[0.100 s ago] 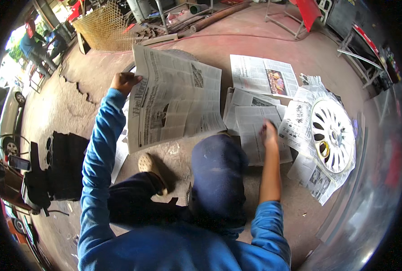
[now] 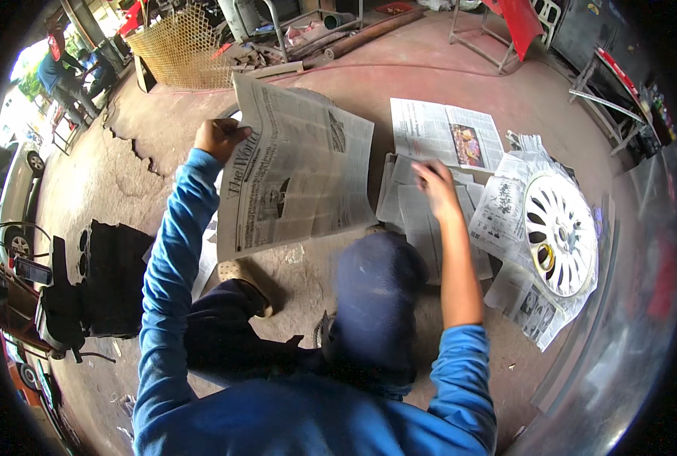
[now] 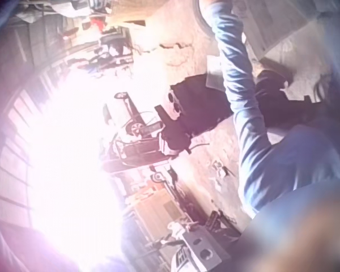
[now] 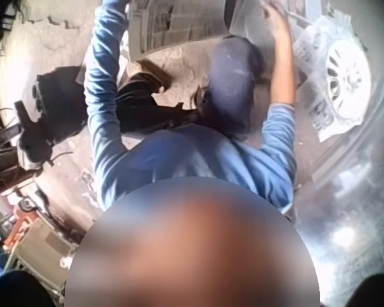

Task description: The person sits on the floor and folds newspaper sheets by hand. They repeatedly unfold, refold, and crease the sheets into smaller rectangles, handling one sheet at a time.

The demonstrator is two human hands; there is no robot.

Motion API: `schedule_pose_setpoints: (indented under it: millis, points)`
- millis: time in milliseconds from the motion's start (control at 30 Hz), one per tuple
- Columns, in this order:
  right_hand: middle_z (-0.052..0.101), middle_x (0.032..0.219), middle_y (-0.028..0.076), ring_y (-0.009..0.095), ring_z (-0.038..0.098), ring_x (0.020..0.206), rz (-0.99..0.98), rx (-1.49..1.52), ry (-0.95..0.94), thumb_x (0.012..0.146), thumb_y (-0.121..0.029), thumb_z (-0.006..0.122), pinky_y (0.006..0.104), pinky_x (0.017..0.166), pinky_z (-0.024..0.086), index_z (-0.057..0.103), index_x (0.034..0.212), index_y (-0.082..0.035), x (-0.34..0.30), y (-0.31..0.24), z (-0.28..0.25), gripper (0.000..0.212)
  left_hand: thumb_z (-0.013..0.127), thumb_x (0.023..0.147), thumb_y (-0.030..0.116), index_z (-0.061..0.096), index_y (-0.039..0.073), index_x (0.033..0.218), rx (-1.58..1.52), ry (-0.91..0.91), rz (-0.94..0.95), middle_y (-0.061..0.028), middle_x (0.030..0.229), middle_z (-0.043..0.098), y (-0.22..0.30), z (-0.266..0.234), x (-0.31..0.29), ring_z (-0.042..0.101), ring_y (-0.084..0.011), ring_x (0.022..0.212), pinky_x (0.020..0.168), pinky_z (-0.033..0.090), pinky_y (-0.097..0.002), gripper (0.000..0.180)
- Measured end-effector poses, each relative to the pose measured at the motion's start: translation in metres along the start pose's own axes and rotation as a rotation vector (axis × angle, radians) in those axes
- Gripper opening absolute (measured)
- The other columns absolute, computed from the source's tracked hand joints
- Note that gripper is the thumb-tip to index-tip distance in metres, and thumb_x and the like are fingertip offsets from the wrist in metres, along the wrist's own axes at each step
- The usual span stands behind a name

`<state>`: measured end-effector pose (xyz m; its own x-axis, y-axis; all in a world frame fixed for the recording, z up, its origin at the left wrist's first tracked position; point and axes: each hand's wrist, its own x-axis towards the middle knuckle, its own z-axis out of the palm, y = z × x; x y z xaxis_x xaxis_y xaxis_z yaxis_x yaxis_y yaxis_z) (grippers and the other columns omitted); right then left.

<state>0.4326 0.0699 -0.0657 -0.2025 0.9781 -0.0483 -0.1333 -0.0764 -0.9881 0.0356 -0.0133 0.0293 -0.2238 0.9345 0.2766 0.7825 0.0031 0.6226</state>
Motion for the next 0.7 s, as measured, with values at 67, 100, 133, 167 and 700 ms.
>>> schedule_pose_setpoints:
  millis: [67,100,133,167,700]
  points:
    - [0.052,0.076,0.000,0.007,0.049,0.064,-0.229,-0.226,-0.378,0.075,-0.015,0.068,0.0212,0.055,0.039,0.053,0.092,-0.005,0.018,-0.054,0.048,0.024,0.067,0.074,0.027,0.064,0.000,0.086,0.089,0.032,0.177,-0.0187,0.074,0.063,0.028,-0.004,-0.007,0.063,-0.0295,0.067,0.064,0.048,-0.0346,0.029]
    - [0.053,0.080,0.002,0.009,0.050,0.067,-0.347,-0.329,-0.513,0.076,-0.014,0.068,0.0226,0.057,0.041,0.053,0.099,-0.002,0.021,-0.074,0.077,0.031,0.067,0.072,0.024,0.064,0.000,0.084,0.066,-0.009,0.195,-0.0182,0.073,0.062,0.039,-0.009,-0.011,0.062,-0.0315,0.066,0.062,0.048,-0.0351,0.026]
    - [0.054,0.088,0.003,0.010,0.053,0.074,-0.442,-0.490,-0.632,0.071,-0.015,0.072,0.0243,0.066,0.047,0.049,0.111,-0.001,0.024,-0.098,0.094,0.049,0.068,0.070,0.019,0.064,0.001,0.082,0.108,-0.001,0.283,-0.0173,0.071,0.062,0.051,-0.011,-0.012,0.061,-0.0328,0.065,0.061,0.048,-0.0358,0.022]
    - [0.054,0.105,0.007,0.015,0.053,0.094,-0.409,-0.783,-0.587,0.065,-0.017,0.077,0.0279,0.083,0.044,0.043,0.121,-0.002,0.025,-0.120,0.103,0.066,0.068,0.068,0.016,0.064,0.000,0.083,0.092,-0.039,0.359,-0.0174,0.072,0.062,0.060,-0.014,-0.012,0.061,-0.0332,0.065,0.061,0.048,-0.0362,0.022]
    - [0.065,0.083,0.004,0.007,0.057,0.069,-0.642,-0.229,-0.445,0.077,-0.015,0.069,0.0218,0.064,0.045,0.064,0.092,0.001,0.052,-0.191,0.123,0.022,0.070,0.066,0.017,0.062,0.005,0.100,0.166,-0.247,0.232,-0.0129,0.085,0.065,0.011,-0.091,-0.005,0.063,-0.0236,0.073,0.069,0.049,-0.0328,0.037]
